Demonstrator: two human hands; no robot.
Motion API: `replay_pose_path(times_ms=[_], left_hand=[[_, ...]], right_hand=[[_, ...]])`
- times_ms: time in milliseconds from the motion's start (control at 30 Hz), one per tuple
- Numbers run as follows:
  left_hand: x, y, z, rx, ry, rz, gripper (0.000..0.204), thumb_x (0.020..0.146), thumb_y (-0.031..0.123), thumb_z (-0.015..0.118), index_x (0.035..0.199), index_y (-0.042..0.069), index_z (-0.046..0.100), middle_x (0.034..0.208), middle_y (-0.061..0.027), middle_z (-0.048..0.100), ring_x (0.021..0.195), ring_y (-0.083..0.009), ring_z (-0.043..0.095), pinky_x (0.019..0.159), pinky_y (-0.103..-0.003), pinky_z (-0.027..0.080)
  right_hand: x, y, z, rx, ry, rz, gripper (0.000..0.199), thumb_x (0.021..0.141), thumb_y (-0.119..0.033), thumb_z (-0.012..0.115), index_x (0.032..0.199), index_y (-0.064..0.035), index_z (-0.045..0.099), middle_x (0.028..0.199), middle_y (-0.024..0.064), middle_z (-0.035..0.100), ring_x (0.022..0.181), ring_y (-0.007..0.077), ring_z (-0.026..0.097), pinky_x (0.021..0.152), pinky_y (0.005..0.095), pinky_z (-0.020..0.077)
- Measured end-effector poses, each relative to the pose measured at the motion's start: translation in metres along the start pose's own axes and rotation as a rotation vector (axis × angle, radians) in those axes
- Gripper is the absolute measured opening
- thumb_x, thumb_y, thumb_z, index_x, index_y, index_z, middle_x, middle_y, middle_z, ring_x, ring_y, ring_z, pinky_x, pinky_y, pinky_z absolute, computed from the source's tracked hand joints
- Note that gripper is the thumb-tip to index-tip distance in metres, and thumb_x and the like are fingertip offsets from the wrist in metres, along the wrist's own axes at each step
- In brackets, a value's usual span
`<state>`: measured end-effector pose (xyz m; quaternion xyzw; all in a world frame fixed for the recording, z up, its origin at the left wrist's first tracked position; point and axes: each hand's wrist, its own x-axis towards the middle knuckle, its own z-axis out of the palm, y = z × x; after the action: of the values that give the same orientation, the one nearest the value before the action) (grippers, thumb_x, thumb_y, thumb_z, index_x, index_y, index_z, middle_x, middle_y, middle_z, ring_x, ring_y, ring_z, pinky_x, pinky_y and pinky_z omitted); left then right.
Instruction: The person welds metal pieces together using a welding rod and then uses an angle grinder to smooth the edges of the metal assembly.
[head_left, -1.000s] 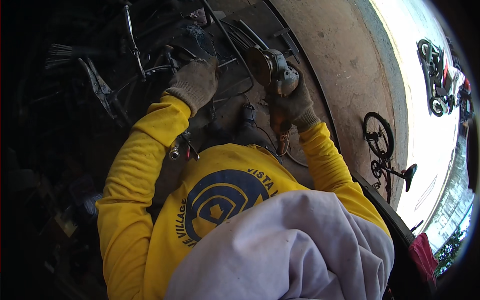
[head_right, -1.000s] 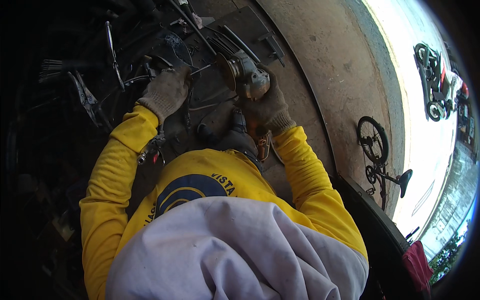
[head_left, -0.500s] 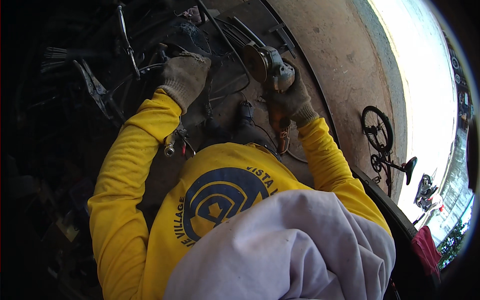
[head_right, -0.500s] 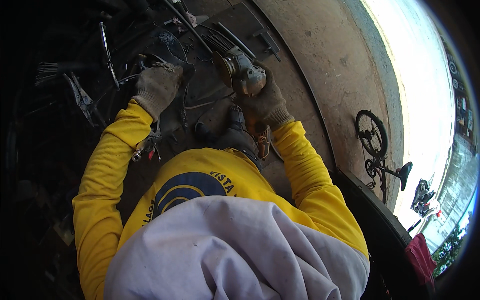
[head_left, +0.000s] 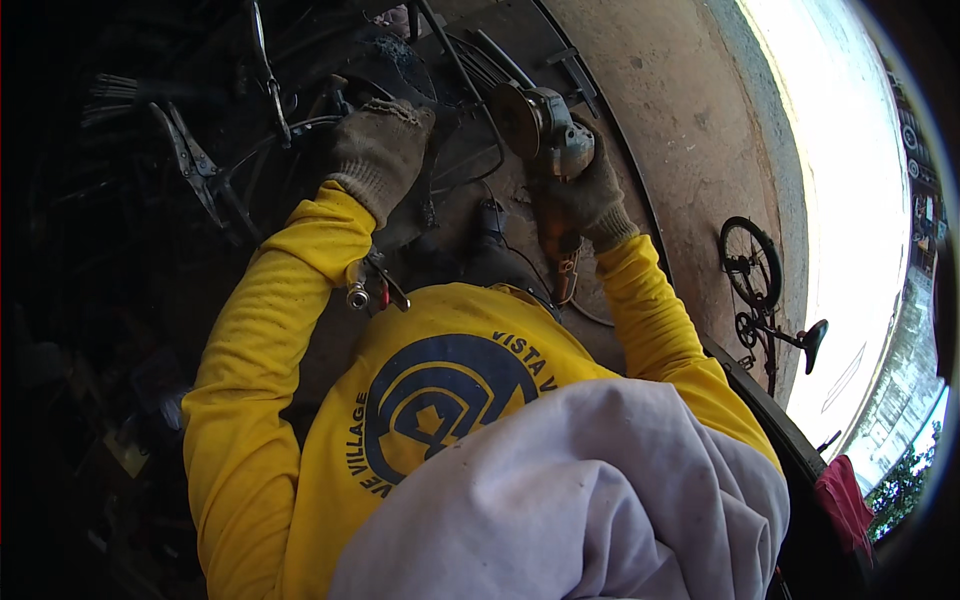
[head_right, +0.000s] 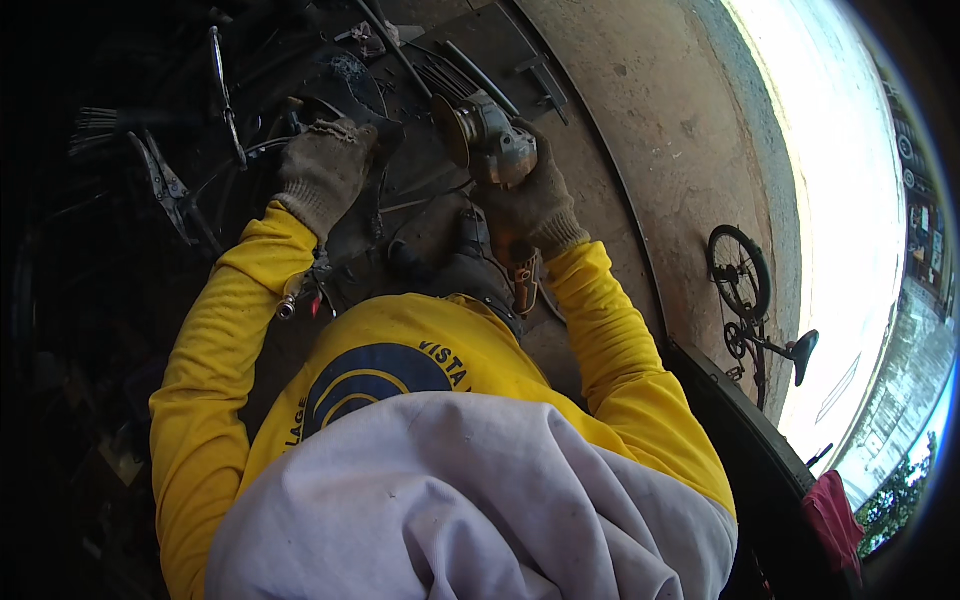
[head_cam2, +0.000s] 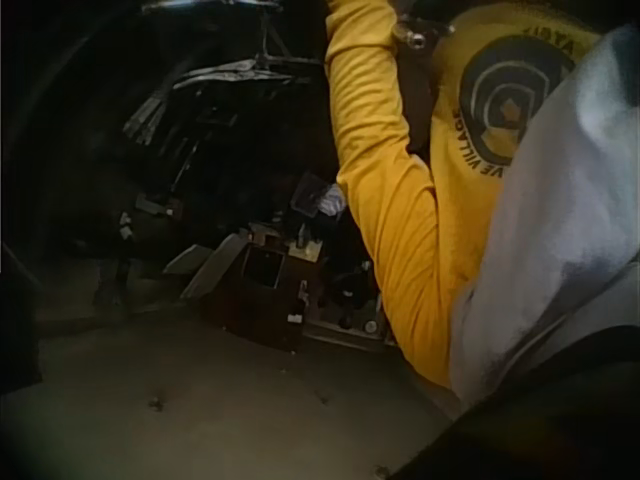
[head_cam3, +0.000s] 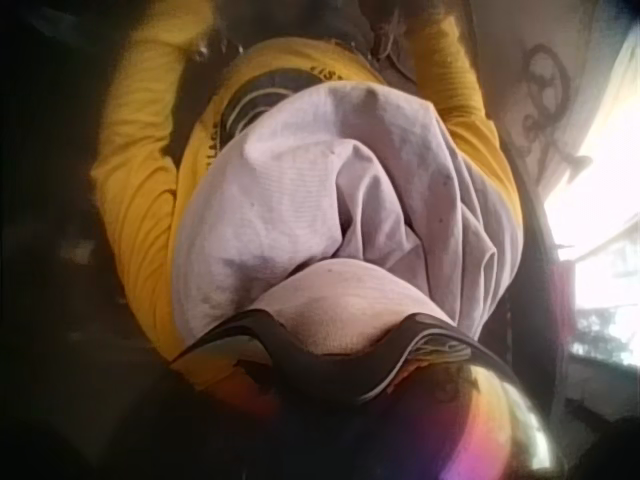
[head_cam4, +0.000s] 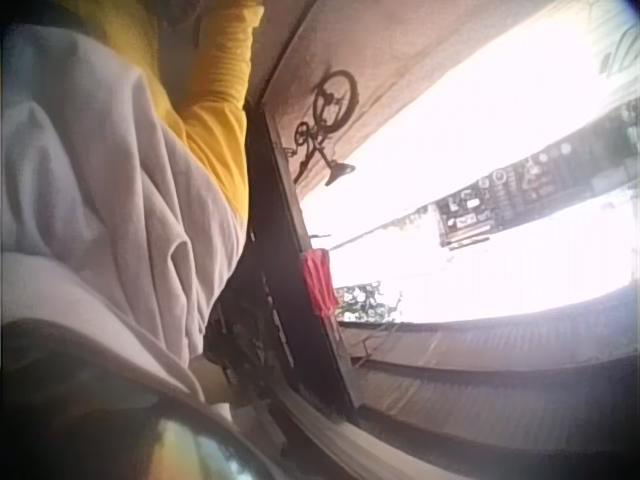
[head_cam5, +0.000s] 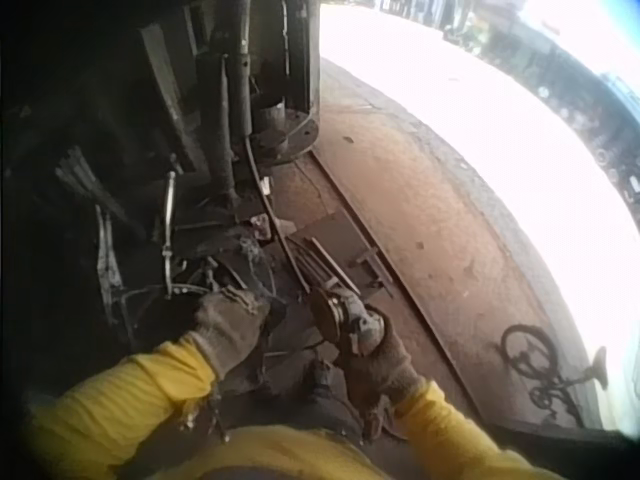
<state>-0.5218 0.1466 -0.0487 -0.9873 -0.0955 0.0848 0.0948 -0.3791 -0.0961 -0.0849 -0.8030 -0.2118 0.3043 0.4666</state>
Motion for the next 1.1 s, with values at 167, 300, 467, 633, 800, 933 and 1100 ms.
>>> replay_pose_path(times_ms=[167, 300, 467, 633, 800, 933, 1100], left_hand=[[0.000, -0.001, 0.001, -0.099, 0.019, -0.041, 0.022, 0.099, 0.030, 0.060, 0.109, 0.014, 0.070, 0.100, -0.0095, 0.072, 0.090, -0.0291, 0.073, 0.075, -0.044, 0.058], [0.001, -0.001, -0.001, -0.105, 0.032, -0.014, 0.020, 0.098, 0.029, 0.060, 0.106, 0.014, 0.070, 0.098, -0.0086, 0.072, 0.089, -0.0287, 0.073, 0.073, -0.043, 0.058], [-0.001, 0.005, -0.006, -0.005, 0.028, 0.007, 0.019, 0.098, 0.026, 0.059, 0.106, 0.014, 0.072, 0.100, -0.0077, 0.072, 0.091, -0.0274, 0.072, 0.076, -0.043, 0.057], [-0.002, 0.006, -0.006, 0.020, 0.039, 0.023, 0.023, 0.100, 0.024, 0.056, 0.114, 0.016, 0.072, 0.101, -0.0071, 0.072, 0.094, -0.0269, 0.072, 0.080, -0.042, 0.056], [0.000, 0.004, -0.001, -0.006, 0.027, 0.040, 0.023, 0.099, 0.022, 0.057, 0.116, 0.017, 0.071, 0.100, -0.0066, 0.072, 0.094, -0.0269, 0.072, 0.080, -0.042, 0.055], [-0.003, 0.003, -0.003, -0.037, -0.045, -0.005, 0.025, 0.101, 0.020, 0.052, 0.119, 0.019, 0.070, 0.109, -0.0073, 0.072, 0.103, -0.0269, 0.072, 0.085, -0.041, 0.056], [0.004, 0.004, -0.005, -0.083, -0.041, -0.011, 0.025, 0.101, 0.020, 0.052, 0.118, 0.019, 0.070, 0.110, -0.0069, 0.072, 0.104, -0.0271, 0.072, 0.087, -0.042, 0.056]], right_hand=[[-0.001, 0.003, -0.001, -0.015, -0.015, -0.097, 0.095, 0.076, -0.030, 0.088, 0.151, -0.0057, 0.035, 0.136, 0.0197, 0.062, 0.126, 0.0302, 0.064, 0.106, 0.0415, 0.0521], [-0.001, 0.001, 0.001, -0.027, -0.016, -0.061, 0.096, 0.075, -0.031, 0.088, 0.151, -0.0055, 0.035, 0.137, 0.0197, 0.062, 0.126, 0.0300, 0.063, 0.106, 0.0410, 0.0517], [0.000, -0.006, 0.005, -0.021, -0.014, -0.060, 0.095, 0.077, -0.033, 0.088, 0.150, -0.0043, 0.035, 0.137, 0.0200, 0.062, 0.126, 0.0299, 0.063, 0.106, 0.0406, 0.0516], [0.002, -0.010, 0.008, -0.009, 0.007, -0.015, 0.096, 0.076, -0.034, 0.088, 0.150, -0.0044, 0.035, 0.137, 0.0207, 0.061, 0.126, 0.0306, 0.063, 0.106, 0.0412, 0.0520], [0.006, -0.004, 0.003, -0.086, -0.029, 0.009, 0.101, 0.071, -0.033, 0.089, 0.152, -0.0078, 0.035, 0.138, 0.0217, 0.061, 0.126, 0.0337, 0.063, 0.106, 0.0430, 0.0520], [0.004, -0.009, 0.007, -0.080, -0.029, 0.031, 0.103, 0.070, -0.033, 0.089, 0.153, -0.0102, 0.034, 0.138, 0.0226, 0.061, 0.126, 0.0359, 0.063, 0.106, 0.0439, 0.0522], [0.005, -0.008, 0.005, -0.115, -0.023, 0.039, 0.103, 0.069, -0.033, 0.089, 0.153, -0.0102, 0.034, 0.138, 0.0228, 0.061, 0.127, 0.0361, 0.063, 0.106, 0.0442, 0.0519]])
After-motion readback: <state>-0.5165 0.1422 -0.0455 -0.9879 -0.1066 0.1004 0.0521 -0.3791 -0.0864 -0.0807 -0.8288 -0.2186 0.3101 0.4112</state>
